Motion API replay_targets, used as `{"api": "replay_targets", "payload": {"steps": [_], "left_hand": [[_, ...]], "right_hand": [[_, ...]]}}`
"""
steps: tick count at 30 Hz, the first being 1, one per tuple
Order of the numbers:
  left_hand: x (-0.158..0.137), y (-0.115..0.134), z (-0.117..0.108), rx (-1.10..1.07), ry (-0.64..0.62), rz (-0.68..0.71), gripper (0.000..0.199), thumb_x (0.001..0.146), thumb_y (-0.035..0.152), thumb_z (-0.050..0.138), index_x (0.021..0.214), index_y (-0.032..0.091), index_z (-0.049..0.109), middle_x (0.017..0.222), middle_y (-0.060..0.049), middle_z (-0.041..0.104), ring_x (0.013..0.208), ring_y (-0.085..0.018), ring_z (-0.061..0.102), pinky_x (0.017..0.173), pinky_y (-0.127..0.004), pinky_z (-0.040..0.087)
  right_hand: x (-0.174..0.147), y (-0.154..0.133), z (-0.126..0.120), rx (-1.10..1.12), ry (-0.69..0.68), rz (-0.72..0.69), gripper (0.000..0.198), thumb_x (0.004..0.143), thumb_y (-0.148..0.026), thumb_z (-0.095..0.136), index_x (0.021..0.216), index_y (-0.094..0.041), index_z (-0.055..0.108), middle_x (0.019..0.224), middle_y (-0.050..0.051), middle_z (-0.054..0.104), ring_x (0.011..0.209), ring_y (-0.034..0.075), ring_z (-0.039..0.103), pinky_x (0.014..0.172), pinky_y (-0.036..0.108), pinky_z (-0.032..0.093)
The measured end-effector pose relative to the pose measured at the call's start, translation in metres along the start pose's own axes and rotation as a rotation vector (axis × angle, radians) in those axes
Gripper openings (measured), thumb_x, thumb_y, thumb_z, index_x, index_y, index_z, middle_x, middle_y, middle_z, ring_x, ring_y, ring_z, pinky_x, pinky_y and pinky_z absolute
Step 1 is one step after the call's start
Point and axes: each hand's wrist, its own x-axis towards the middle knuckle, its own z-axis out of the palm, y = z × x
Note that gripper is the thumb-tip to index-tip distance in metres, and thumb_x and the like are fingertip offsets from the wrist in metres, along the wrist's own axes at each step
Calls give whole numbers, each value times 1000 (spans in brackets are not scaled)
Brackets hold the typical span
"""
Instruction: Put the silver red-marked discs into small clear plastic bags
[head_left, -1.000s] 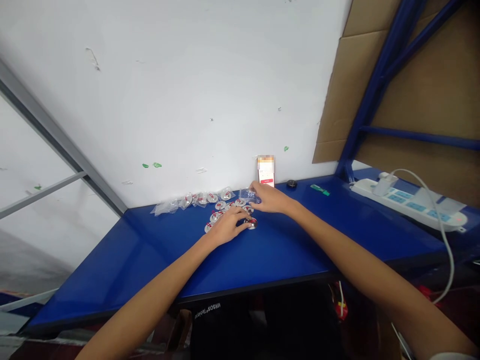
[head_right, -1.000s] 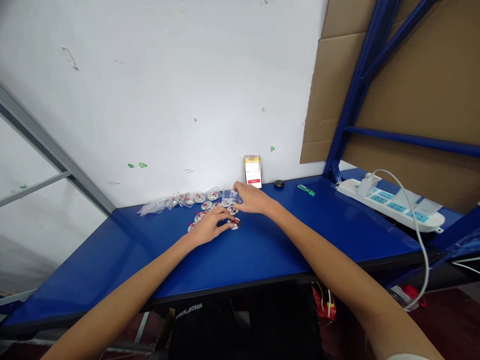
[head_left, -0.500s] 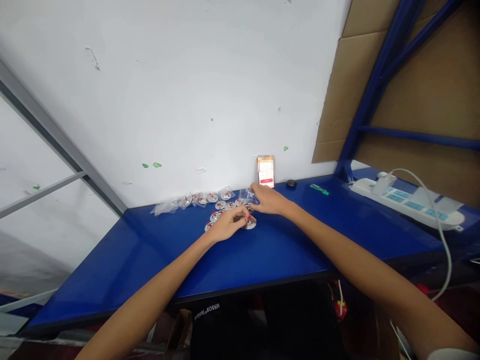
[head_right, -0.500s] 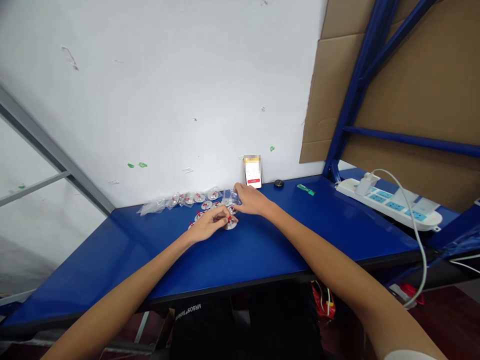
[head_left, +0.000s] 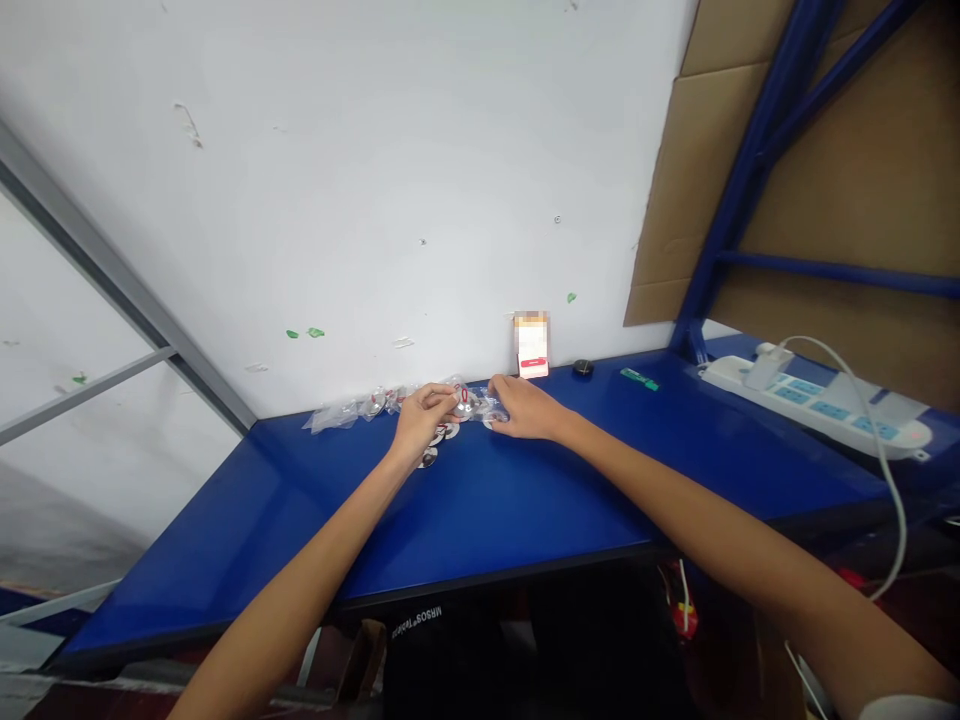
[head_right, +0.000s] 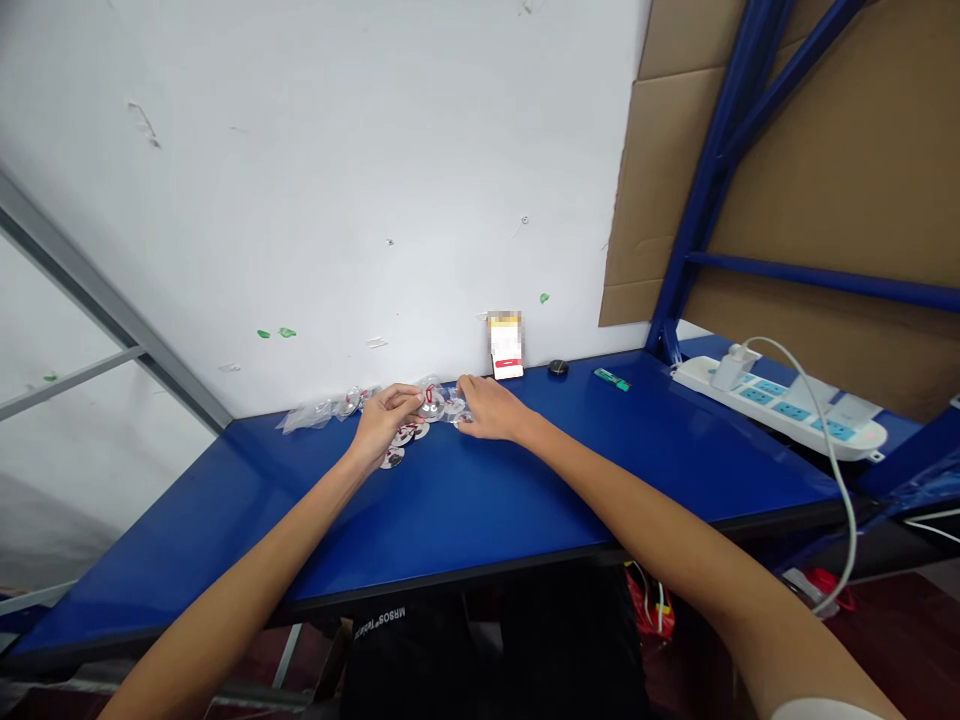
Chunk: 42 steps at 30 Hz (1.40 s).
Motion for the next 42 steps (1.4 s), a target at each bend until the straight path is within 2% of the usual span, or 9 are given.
{"api": "replay_targets", "payload": {"steps": [9, 13, 17, 21, 26, 30, 36, 39, 42], "left_hand": [[-9, 15, 8, 121, -128, 17, 43, 82, 39, 87, 116, 16, 71, 106, -13, 81, 87, -26, 79, 56, -28, 58], [-9, 15, 6, 323, -80, 217, 27, 85, 34, 83, 105, 18, 73, 103, -10, 81, 96, -24, 79, 81, -33, 63], [-11, 18, 5, 508, -65, 348, 12, 93, 30, 73, 99, 20, 75, 97, -6, 81, 89, -20, 77, 81, -32, 60], [-13, 30, 0, 609, -134, 407, 19, 95, 31, 71, 109, 22, 80, 104, -4, 82, 93, -21, 75, 74, -30, 55], [-17, 45, -11, 676, -239, 436, 29, 104, 42, 62, 102, 26, 86, 102, -6, 81, 97, -24, 69, 84, -36, 52], [-18, 49, -15, 648, -299, 485, 25, 99, 44, 72, 112, 28, 85, 108, -8, 78, 109, -28, 64, 96, -42, 51], [-14, 42, -12, 594, -361, 540, 23, 99, 45, 73, 97, 24, 82, 111, -9, 79, 118, -30, 63, 108, -45, 47], [-13, 35, -8, 539, -312, 494, 28, 101, 45, 69, 89, 22, 80, 98, -7, 79, 106, -26, 68, 101, -40, 50], [-14, 27, -5, 510, -200, 420, 29, 101, 46, 68, 93, 21, 80, 89, -5, 79, 88, -23, 71, 87, -35, 54]], "right_hand": [[1, -20, 0, 131, 41, 2, 42, 86, -30, 73, 119, -19, 51, 114, 13, 70, 98, 29, 66, 81, 35, 45], [0, -25, 2, 261, 3, 71, 43, 85, -30, 74, 119, -21, 50, 113, 10, 69, 95, 27, 66, 76, 33, 42], [1, -26, 8, 500, -82, 188, 37, 88, -36, 72, 115, -23, 49, 100, 2, 65, 85, 22, 61, 72, 31, 40], [4, -25, 13, 763, -127, 218, 33, 88, -42, 73, 104, -23, 51, 93, -2, 57, 85, 19, 53, 76, 31, 39], [6, -27, 13, 1181, -165, 211, 32, 82, -38, 77, 98, -22, 54, 89, -3, 53, 79, 15, 49, 72, 28, 36], [5, -30, 9, 1414, -271, 217, 27, 82, -35, 74, 99, -20, 60, 83, -1, 55, 68, 13, 44, 62, 27, 30], [1, -30, 5, 1587, -476, 126, 28, 93, -44, 66, 98, -16, 67, 81, 5, 66, 66, 16, 53, 62, 29, 42], [2, -28, 3, 1580, -527, 174, 40, 97, -54, 63, 105, -16, 71, 90, 9, 74, 73, 20, 64, 70, 32, 52], [5, -22, -2, 1478, -439, 218, 45, 99, -59, 63, 110, -16, 72, 106, 13, 79, 96, 26, 73, 86, 37, 58]]}}
